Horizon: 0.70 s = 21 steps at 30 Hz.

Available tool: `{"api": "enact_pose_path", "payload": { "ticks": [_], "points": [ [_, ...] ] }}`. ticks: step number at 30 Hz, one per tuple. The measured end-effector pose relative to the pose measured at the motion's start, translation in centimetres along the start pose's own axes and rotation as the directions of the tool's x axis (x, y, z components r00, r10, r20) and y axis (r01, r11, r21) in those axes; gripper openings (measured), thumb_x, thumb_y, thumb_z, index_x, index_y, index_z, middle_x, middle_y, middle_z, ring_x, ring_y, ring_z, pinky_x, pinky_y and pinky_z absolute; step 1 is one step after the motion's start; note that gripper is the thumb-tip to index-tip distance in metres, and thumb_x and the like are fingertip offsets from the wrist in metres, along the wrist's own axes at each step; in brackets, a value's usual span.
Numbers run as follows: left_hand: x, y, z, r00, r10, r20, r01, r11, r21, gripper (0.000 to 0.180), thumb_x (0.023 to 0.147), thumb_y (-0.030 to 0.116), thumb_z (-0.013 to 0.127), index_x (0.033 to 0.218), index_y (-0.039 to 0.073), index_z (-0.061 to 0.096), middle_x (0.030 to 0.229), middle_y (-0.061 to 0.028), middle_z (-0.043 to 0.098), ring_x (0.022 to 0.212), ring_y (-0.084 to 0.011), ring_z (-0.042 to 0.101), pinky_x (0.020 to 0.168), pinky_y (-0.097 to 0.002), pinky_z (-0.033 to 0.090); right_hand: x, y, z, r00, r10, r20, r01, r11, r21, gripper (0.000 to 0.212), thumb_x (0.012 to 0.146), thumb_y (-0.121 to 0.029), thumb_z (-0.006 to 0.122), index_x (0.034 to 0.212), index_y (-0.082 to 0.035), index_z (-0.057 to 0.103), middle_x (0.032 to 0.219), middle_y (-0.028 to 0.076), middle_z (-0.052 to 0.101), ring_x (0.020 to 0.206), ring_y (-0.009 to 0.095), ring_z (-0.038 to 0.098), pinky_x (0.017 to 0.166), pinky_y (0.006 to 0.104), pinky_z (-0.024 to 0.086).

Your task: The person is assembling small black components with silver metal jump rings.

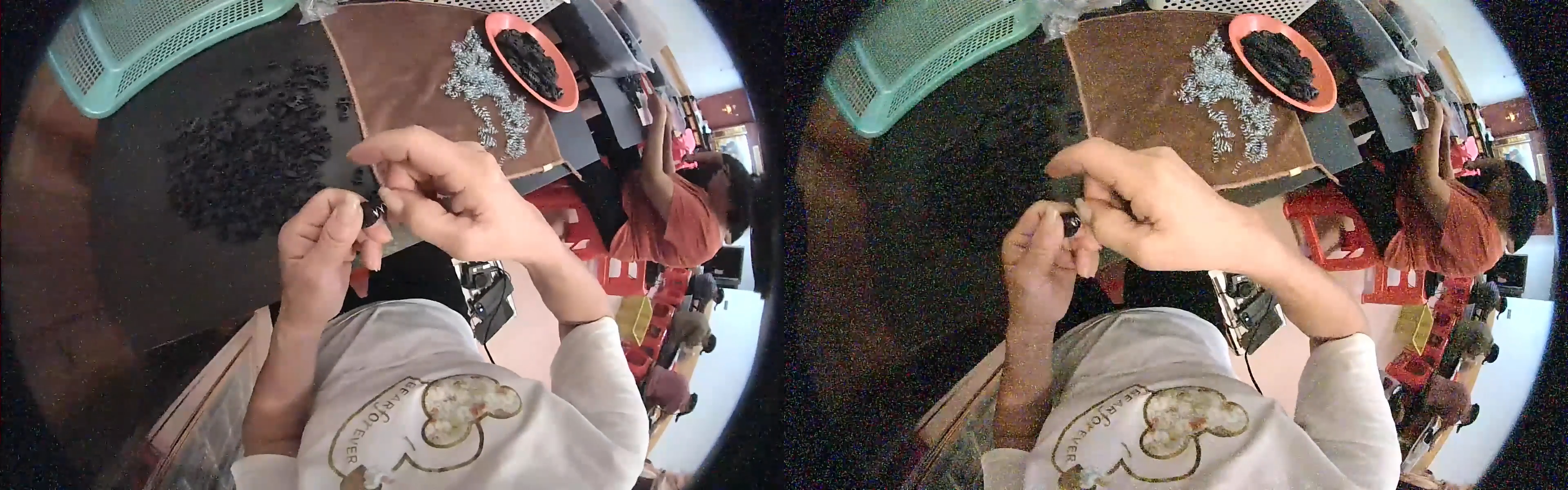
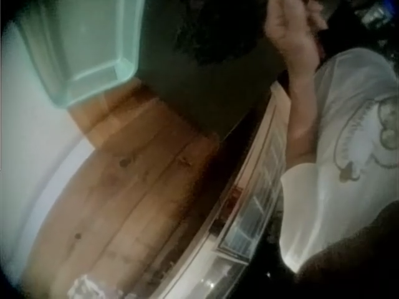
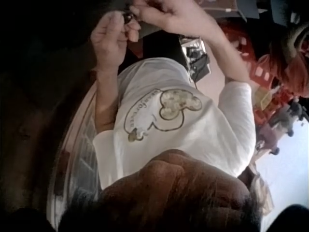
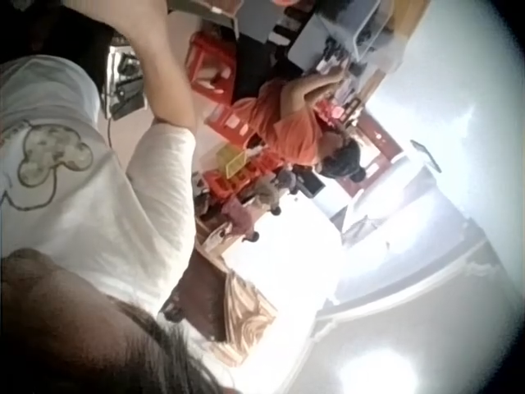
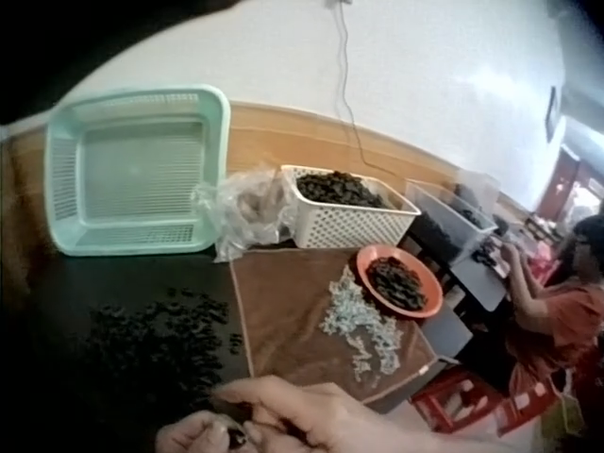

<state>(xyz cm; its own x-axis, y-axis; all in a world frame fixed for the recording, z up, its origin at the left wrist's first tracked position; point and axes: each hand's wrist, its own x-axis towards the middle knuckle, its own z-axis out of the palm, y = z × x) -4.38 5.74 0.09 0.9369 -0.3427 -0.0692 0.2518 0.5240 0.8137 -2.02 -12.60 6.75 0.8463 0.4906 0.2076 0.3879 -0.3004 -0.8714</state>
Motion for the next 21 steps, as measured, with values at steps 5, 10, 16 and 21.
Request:
{"api": "enact_pose_path", "payload": {
  "ticks": [5,10,16,21],
  "points": [
    [0.2,-0.3,-0.6,0.999,-0.026,0.034,0.025,0.998,0.050,0.027,0.102,0.024,0.046,0.107,0.000,0.058,0.076,-0.0073,0.063,0.055,-0.0135,0.056,0.051,-0.0274,0.046,-0.5,0.4,1.1,0.992,-0.066,-0.105,0.071,0.997,0.042,0.043,0.080,0.010,0.050,0.122,0.003,0.056,0.067,-0.001,0.049,0.061,0.006,0.047,0.058,0.0218,0.041],
    [-0.1,-0.1,-0.2,1.000,-0.021,-0.007,0.021,0.997,0.076,0.028,0.101,0.028,0.050,0.093,0.003,0.059,0.080,-0.0046,0.065,0.058,-0.0034,0.055,0.040,-0.0169,0.040,-0.5,0.2,1.0,0.994,-0.026,-0.102,0.026,1.000,0.001,0.043,0.080,0.011,0.051,0.122,0.003,0.056,0.067,0.000,0.050,0.060,0.007,0.050,0.059,0.0220,0.043],
    [-0.2,0.0,-0.2,1.000,-0.021,-0.001,0.021,0.996,0.091,0.028,0.101,0.029,0.051,0.093,0.004,0.060,0.077,-0.0023,0.065,0.058,-0.0026,0.055,0.040,-0.0164,0.039,-0.5,-0.4,1.1,0.983,-0.147,-0.113,0.131,0.982,-0.139,0.039,0.082,0.002,0.053,0.120,0.001,0.049,0.062,0.009,0.056,0.055,0.025,0.061,0.054,0.0361,0.049],
    [-0.3,0.0,-0.3,0.999,0.001,-0.033,0.002,0.996,0.087,0.028,0.100,0.029,0.052,0.093,0.004,0.061,0.075,-0.0014,0.065,0.057,-0.0023,0.054,0.041,-0.0161,0.039,-0.1,0.5,1.3,0.987,-0.140,-0.079,0.129,0.984,-0.126,0.041,0.081,0.001,0.053,0.122,0.001,0.048,0.062,0.009,0.055,0.055,0.025,0.061,0.054,0.0360,0.049]
  ]
}}
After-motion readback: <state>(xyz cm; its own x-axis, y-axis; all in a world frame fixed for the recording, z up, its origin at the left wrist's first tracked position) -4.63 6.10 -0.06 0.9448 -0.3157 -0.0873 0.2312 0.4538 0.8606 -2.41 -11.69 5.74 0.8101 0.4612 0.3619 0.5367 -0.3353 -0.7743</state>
